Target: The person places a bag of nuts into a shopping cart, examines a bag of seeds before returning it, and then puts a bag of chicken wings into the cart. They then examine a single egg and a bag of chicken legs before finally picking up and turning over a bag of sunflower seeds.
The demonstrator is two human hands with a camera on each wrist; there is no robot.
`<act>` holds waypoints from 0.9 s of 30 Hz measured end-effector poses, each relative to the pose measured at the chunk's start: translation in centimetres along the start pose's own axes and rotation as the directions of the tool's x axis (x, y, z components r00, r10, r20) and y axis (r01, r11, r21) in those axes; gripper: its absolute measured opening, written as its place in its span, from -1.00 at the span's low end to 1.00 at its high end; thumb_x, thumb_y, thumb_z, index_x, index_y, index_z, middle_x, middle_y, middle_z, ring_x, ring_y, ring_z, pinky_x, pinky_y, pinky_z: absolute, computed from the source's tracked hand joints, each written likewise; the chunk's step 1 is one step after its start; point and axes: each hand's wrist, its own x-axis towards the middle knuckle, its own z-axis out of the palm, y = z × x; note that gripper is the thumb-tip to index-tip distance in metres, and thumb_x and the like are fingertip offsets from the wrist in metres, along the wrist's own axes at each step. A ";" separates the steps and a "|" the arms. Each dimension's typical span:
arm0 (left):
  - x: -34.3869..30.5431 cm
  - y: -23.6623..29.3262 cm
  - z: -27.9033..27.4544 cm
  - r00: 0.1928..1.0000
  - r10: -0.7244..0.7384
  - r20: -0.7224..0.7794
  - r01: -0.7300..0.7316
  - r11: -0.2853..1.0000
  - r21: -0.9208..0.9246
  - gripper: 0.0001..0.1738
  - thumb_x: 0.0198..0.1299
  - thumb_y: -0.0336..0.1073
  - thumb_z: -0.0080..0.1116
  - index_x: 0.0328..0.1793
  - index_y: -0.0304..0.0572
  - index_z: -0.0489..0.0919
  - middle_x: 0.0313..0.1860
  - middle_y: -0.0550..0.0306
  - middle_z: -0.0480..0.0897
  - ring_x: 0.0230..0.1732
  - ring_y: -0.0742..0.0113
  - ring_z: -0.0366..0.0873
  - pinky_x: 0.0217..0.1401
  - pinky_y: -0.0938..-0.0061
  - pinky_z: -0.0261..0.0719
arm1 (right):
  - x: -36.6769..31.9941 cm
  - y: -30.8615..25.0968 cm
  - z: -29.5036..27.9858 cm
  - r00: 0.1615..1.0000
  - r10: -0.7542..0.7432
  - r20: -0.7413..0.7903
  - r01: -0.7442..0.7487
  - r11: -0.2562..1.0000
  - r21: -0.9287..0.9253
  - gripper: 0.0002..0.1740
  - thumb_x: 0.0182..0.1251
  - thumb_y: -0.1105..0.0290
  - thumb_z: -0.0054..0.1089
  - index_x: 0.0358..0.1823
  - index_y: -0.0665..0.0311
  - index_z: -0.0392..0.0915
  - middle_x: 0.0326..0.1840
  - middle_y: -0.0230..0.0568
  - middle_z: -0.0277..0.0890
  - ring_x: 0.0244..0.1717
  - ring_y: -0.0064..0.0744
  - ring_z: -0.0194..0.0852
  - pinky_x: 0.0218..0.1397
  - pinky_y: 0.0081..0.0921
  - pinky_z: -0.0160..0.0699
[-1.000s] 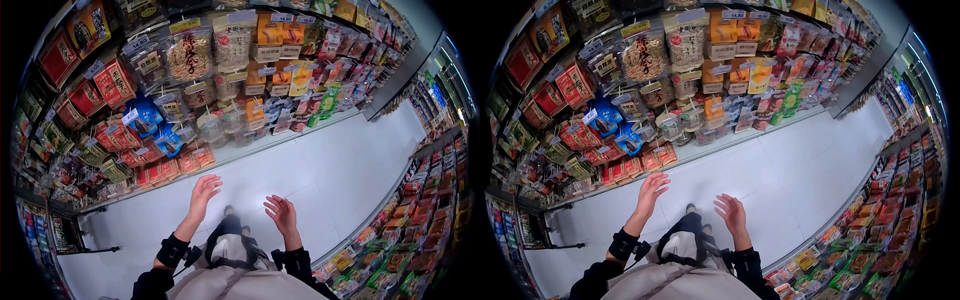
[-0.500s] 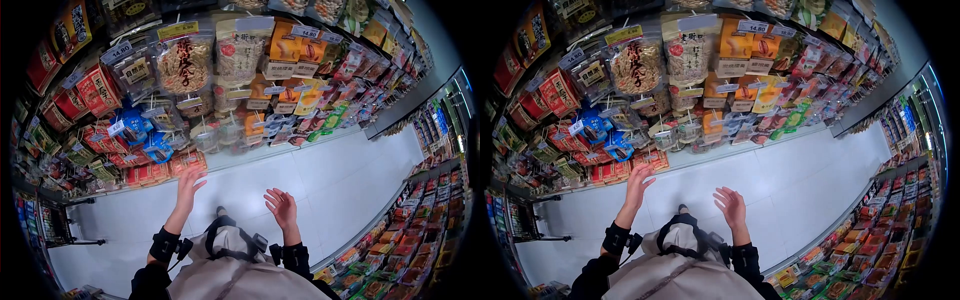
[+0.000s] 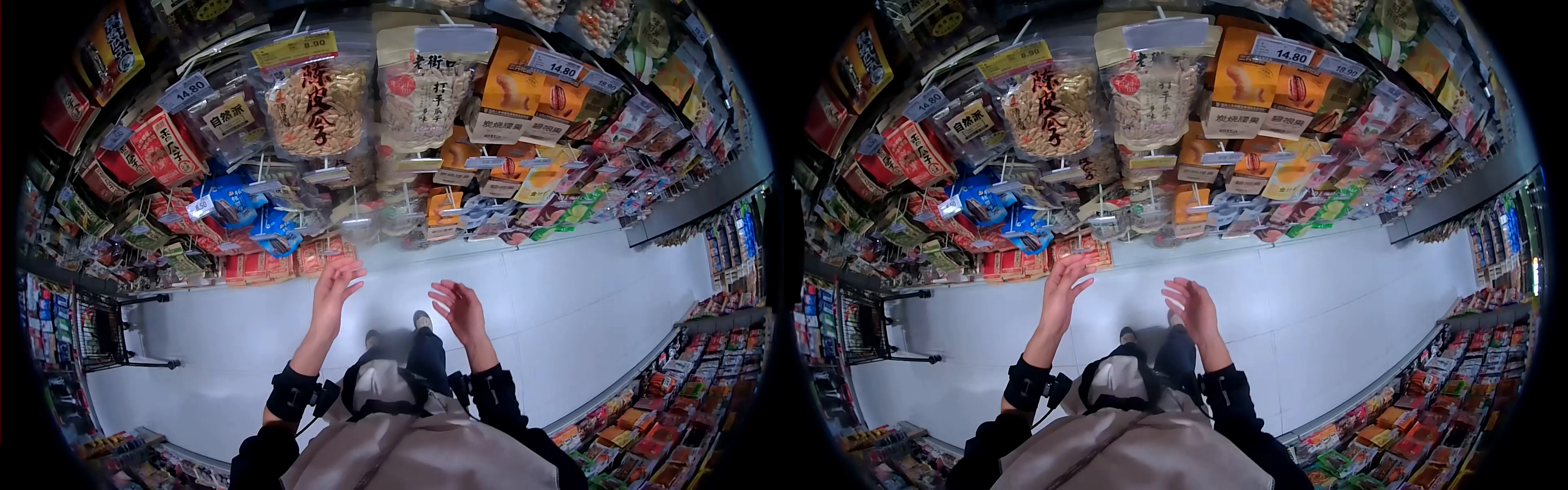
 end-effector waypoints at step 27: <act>-0.8 -4.1 9.5 0.907 -0.012 -0.422 0.022 1.000 0.018 -0.72 0.25 -0.31 -0.14 0.05 -0.22 0.34 -0.06 0.10 0.51 -0.03 0.30 0.46 0.08 0.39 0.40 | 41.3 -8.6 -1.6 0.848 -0.515 0.127 0.453 0.579 -0.678 -0.44 0.08 0.34 0.18 0.12 0.36 0.27 0.02 -0.18 0.41 -0.03 -0.33 0.33 0.00 -0.47 0.27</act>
